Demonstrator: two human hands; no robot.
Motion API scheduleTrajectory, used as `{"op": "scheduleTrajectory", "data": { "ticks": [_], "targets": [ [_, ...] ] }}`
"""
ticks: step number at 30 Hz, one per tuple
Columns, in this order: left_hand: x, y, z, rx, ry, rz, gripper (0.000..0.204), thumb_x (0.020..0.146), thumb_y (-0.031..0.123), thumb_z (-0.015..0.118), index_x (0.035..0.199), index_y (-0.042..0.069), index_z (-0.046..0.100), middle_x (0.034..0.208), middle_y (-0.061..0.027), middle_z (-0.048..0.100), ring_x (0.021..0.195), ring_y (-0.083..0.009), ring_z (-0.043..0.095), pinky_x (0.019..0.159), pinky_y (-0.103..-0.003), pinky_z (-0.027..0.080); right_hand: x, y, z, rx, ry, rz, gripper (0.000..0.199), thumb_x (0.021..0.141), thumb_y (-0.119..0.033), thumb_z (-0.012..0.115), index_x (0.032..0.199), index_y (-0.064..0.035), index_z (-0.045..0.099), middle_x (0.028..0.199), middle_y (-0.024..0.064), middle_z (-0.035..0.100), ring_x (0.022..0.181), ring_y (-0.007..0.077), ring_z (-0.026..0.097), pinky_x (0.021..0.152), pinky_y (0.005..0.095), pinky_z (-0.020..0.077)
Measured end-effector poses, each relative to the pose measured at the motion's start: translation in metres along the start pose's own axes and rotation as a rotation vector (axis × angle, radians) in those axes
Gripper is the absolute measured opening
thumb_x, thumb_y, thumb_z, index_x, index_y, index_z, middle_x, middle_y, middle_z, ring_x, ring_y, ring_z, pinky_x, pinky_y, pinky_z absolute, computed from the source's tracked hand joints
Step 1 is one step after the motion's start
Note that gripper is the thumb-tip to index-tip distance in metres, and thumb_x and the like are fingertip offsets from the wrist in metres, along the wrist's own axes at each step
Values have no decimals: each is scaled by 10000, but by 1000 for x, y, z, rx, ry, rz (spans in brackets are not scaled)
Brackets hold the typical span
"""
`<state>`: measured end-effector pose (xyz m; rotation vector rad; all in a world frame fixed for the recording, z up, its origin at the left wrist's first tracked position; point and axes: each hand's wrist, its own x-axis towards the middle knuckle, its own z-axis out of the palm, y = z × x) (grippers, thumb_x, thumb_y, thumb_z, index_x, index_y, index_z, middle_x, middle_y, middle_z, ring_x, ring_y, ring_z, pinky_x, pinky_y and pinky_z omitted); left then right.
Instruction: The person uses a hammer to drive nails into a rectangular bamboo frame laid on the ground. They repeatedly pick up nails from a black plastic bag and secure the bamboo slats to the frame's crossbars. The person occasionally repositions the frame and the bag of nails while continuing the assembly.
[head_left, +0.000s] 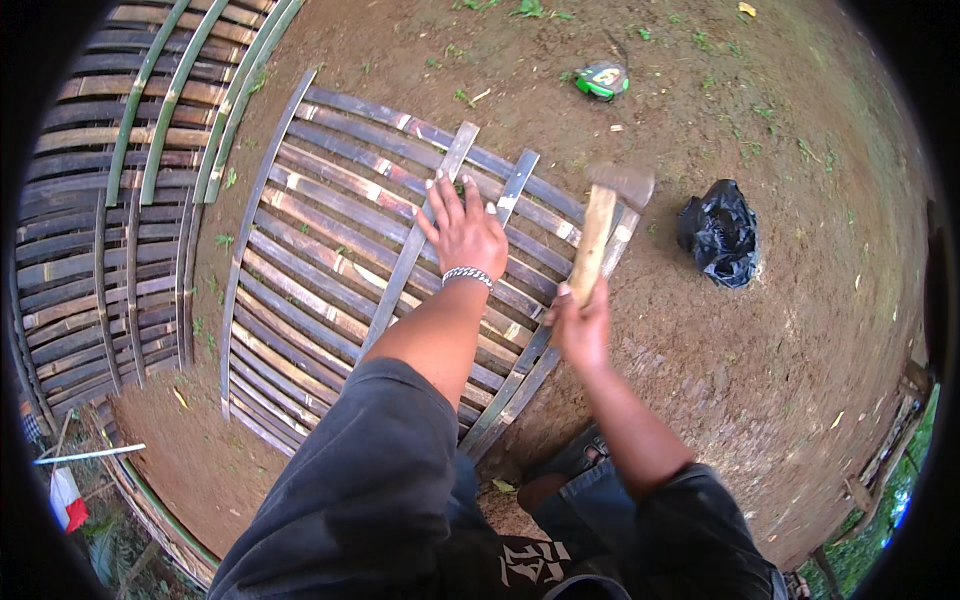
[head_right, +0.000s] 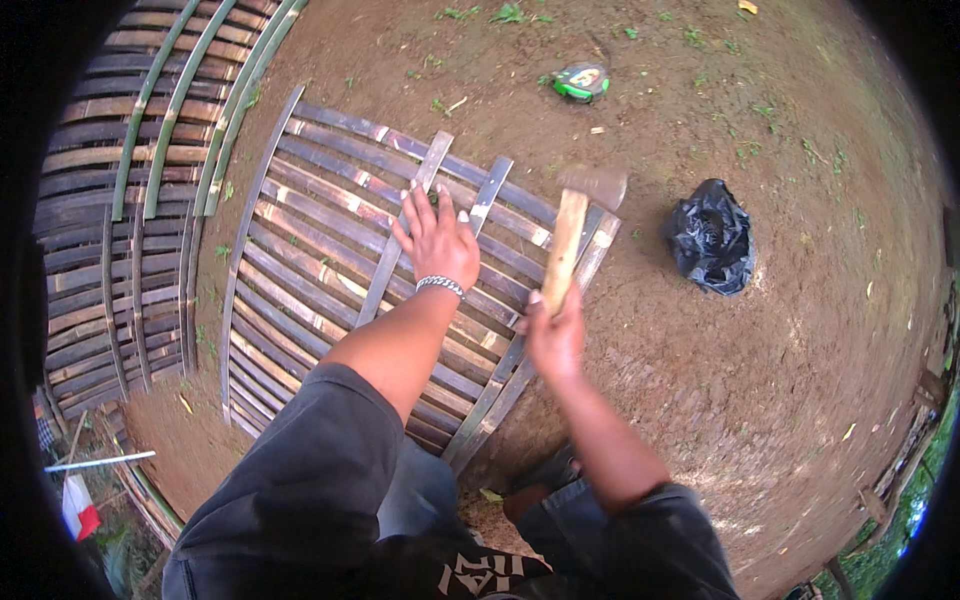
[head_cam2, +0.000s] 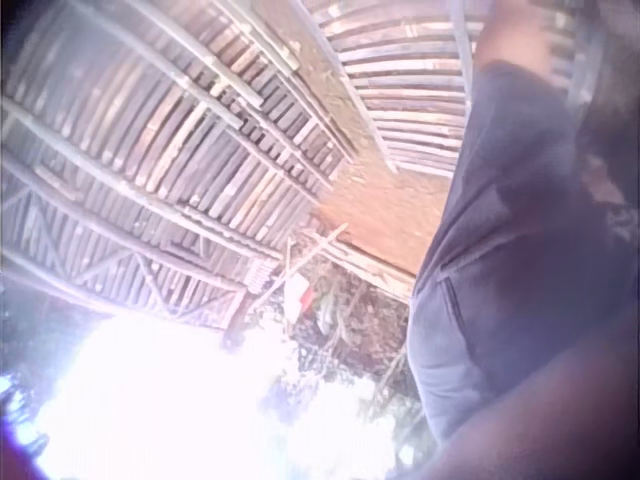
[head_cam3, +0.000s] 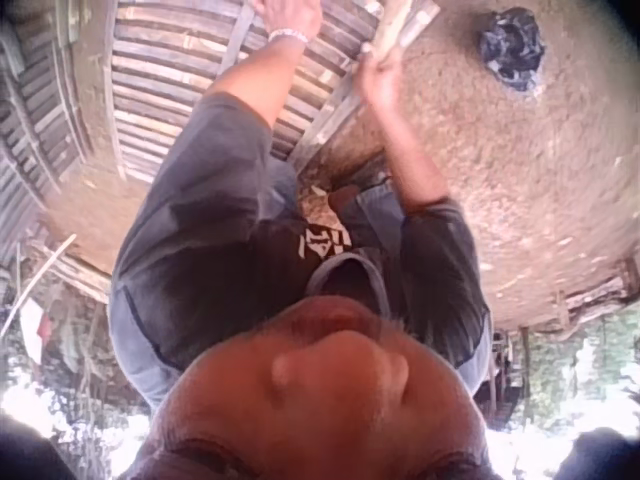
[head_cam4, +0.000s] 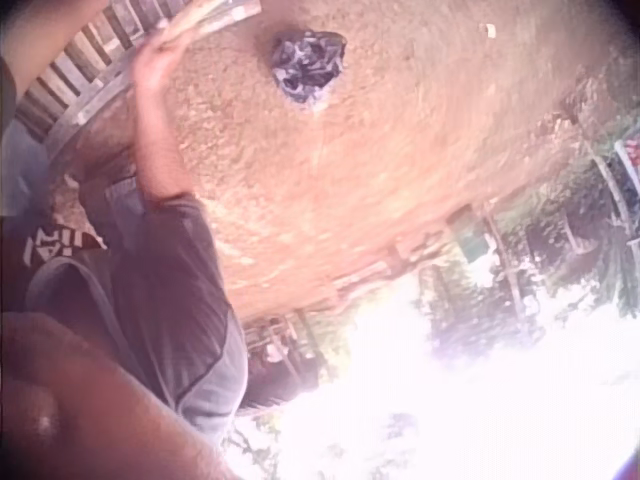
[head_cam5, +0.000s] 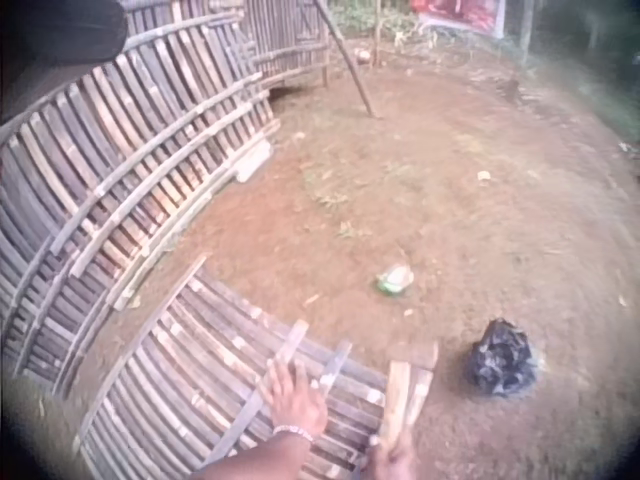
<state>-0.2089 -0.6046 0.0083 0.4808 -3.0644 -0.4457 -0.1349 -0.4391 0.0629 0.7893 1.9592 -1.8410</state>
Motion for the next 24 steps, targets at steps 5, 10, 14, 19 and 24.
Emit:
{"op": "scheduleTrajectory", "data": {
  "ticks": [5, 10, 14, 19, 24],
  "targets": [
    [3, 11, 3, 68, 15, 36, 590, 997, 293, 456, 1523, 29, 422, 1644, -252, 233, 1545, -418, 146, 1221, -625, 49, 2, 40, 7, 103, 178, -170, 395, 1032, -115, 582, 1366, -25, 391, 839, 65, 615, 630, 142, 632, 559, 282, 530],
    [-5, 14, -2, -181, 288, 200, 572, 1029, 277, 483, 1512, -17, 402, 1608, -276, 286, 1520, -426, 214, 1216, -591, 147, 8, 45, 14, -140, 199, -206, 420, 1002, -193, 617, 1335, -20, 428, 727, 135, 673, 650, 262, 701, 623, 405, 563],
    [-64, 152, -59, -838, 304, 657, 340, 957, 133, 610, 1263, -16, 624, 1346, -223, 587, 1277, -391, 525, 1092, -513, 388, 12, 48, -2, -190, 108, 10, 463, 1015, -303, 614, 1351, -21, 465, 1103, 205, 649, 991, 297, 671, 839, 424, 547],
    [-48, 294, -19, -731, -202, 1132, 113, 902, 98, 617, 906, 26, 704, 975, -155, 705, 962, -345, 657, 882, -438, 522, 25, 105, 30, 928, -128, 148, 431, 1069, -311, 529, 1403, -43, 479, 1377, 166, 585, 1208, 249, 601, 1020, 415, 504],
    [3, 329, 55, -144, -338, 911, 176, 859, 71, 589, 939, 49, 744, 1089, -198, 675, 1044, -368, 668, 903, -468, 556, 33, 103, 21, 1508, -203, 222, 566, 1050, -361, 558, 1483, -30, 406, 1423, 137, 567, 1265, 287, 575, 1064, 454, 480]
  ]
}}
